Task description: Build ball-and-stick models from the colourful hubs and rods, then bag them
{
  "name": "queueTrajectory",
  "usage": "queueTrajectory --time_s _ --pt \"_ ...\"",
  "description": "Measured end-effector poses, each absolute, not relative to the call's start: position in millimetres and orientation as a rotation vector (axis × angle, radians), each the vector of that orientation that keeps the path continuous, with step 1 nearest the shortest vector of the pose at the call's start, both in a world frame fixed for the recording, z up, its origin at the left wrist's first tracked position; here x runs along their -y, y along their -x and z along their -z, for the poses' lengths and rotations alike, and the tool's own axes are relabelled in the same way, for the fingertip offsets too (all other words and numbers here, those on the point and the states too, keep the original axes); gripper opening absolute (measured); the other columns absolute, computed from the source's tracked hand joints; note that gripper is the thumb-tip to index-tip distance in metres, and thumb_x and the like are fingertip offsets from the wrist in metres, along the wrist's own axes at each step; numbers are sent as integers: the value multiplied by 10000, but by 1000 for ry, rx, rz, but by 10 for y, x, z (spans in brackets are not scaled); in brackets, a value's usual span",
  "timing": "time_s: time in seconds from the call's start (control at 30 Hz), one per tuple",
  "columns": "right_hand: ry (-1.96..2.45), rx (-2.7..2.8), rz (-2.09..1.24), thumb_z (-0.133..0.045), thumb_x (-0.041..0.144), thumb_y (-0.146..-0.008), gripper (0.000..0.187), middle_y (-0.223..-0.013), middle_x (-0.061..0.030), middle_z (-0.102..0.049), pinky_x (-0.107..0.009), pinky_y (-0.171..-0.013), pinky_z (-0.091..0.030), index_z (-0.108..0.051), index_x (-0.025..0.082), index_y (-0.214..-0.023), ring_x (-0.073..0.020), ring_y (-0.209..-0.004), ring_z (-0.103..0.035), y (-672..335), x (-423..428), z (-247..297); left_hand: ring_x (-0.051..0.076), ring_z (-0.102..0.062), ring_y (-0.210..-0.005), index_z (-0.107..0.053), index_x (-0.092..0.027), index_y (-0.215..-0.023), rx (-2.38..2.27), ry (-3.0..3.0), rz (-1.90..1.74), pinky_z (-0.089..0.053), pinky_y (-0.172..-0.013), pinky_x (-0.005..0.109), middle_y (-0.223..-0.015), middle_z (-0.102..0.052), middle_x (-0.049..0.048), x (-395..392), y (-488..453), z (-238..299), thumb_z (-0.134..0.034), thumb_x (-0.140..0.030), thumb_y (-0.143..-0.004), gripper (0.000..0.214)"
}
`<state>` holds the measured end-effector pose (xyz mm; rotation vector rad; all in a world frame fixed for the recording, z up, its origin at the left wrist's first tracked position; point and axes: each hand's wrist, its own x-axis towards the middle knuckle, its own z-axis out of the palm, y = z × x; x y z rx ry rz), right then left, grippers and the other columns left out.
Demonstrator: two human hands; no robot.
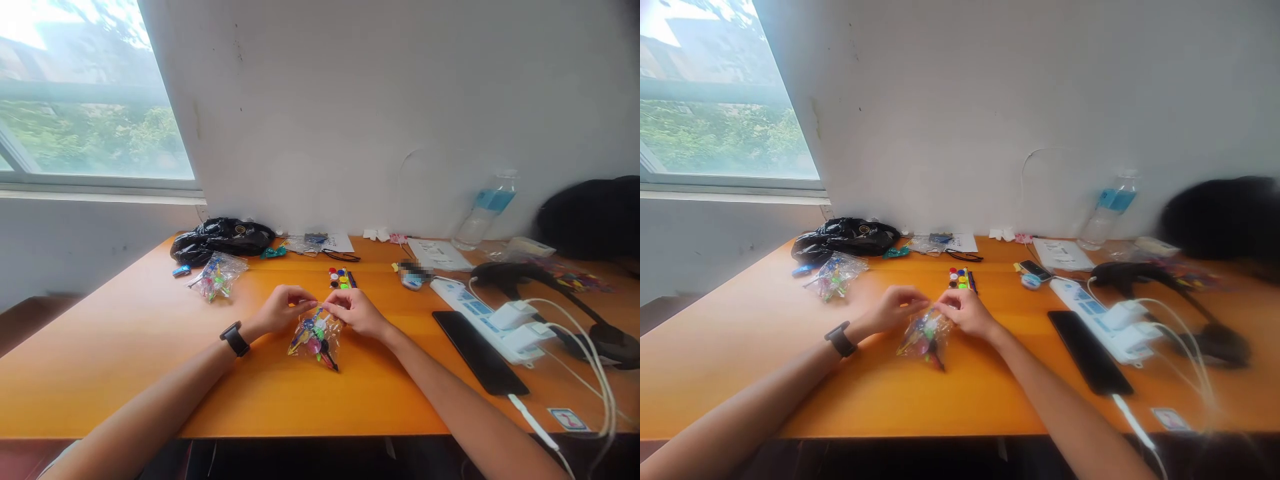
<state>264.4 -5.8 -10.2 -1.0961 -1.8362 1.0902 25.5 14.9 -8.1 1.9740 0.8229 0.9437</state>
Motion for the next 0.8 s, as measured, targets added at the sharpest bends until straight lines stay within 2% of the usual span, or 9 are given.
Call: queueTrajectory --time_s 0.13,0.23,0.4,0.6,0.73,0.8 --pt "1120 1806 -1245 -726 591 -901 415 -594 12 -642 -231 -431 -392 -696 182 -837 -114 -443 -547 -2686 30 140 133 -594 -601 -826 -146 -842 -887 -1991 -779 -404 -532 227 -730 -761 65 -244 -126 -12 -787 -532 -881 390" --pt "1139 1797 -1316 -712 619 -901 442 -582 16 -654 -207 -389 -359 -652 185 -848 -107 -406 -554 -2711 10 148 124 -564 -543 -820 -129 -811 -929 -1939 -737 -350 -480 223 -674 -742 72 -337 -33 -28 -821 -575 -829 446" --pt "1098 1855 -1309 -710 593 -913 425 -609 16 -661 -199 -419 -398 -646 177 -857 -88 -415 -542 -2766 -23 117 147 -632 -601 -829 -132 -877 -811 -1905 -686 -438 -535 233 -756 -780 102 -446 32 19 -805 -576 -852 445" --pt "1074 1888 -1282 -690 555 -944 386 -636 12 -658 -216 -465 -439 -639 182 -861 -99 -463 -549 -2802 -8 95 141 -633 -593 -776 -131 -794 -805 -1858 -670 -446 -533 221 -714 -753 87 -364 23 -62 -840 -537 -828 413" --pt "1059 1928 -1245 -656 539 -976 357 -658 10 -661 -228 -474 -438 -645 196 -878 -109 -481 -549 -2745 65 104 182 -702 -766 -805 -152 -1032 -747 -1857 -675 -523 -668 251 -915 -797 104 -204 -50 -104 -801 -490 -882 371" --pt "1052 1947 -1229 -646 537 -982 352 -659 10 -657 -234 -481 -433 -653 201 -875 -113 -489 -549 -2714 85 125 185 -692 -752 -812 -152 -1064 -728 -1921 -619 -511 -651 254 -912 -798 102 -161 -102 -79 -749 -498 -924 379"
